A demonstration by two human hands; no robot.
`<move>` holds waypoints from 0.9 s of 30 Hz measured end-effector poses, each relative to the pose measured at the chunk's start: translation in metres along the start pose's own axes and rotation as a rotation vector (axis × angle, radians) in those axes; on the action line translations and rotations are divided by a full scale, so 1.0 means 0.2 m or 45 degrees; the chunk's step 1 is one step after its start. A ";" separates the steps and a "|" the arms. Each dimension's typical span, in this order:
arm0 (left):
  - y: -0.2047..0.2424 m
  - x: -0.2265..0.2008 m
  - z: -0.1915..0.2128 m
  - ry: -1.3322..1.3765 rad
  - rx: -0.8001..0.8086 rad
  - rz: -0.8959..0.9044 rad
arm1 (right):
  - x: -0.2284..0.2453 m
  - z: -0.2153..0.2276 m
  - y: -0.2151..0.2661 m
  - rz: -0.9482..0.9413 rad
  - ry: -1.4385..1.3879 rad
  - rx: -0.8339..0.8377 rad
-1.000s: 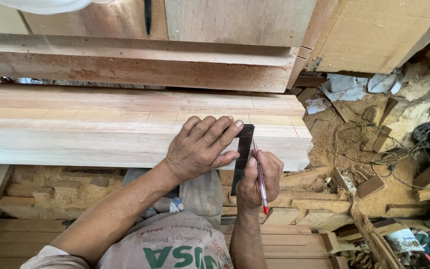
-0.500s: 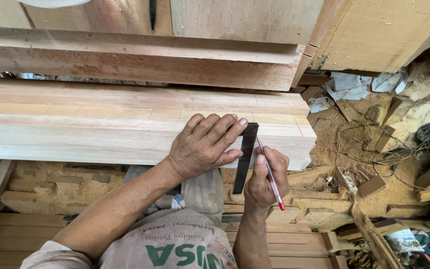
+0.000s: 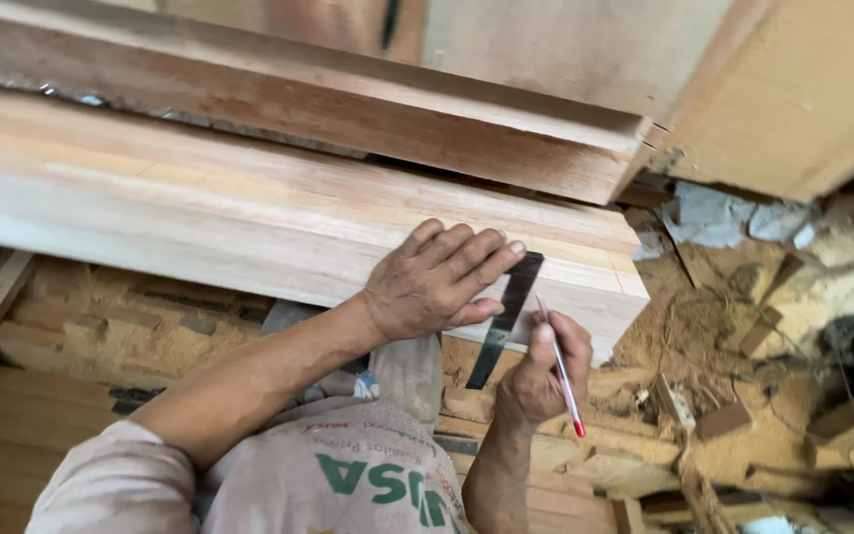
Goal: Marking lines on wooden beams using a square and a pencil for layout in a workshop.
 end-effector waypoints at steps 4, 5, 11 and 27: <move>-0.02 0.00 0.04 -0.221 0.213 -0.056 | -0.13 0.08 0.11 -0.029 -0.021 -0.077; -0.01 0.00 0.04 -0.208 0.200 -0.046 | -0.15 0.10 0.12 -0.027 -0.030 -0.075; -0.02 -0.01 0.03 -0.199 0.191 -0.035 | -0.08 0.11 0.15 0.074 -0.064 0.104; -0.01 -0.01 -0.01 -0.264 0.213 -0.085 | -0.11 0.21 0.23 0.029 0.048 0.122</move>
Point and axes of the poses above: each hand's wrist, its own y-axis away from the middle knuckle, its own z-axis out of the back of the hand, x = y × z, the point moved 6 cm from there along -y, towards the middle knuckle, and after that the axes turned 11 degrees about y, right-handed, at the moved point
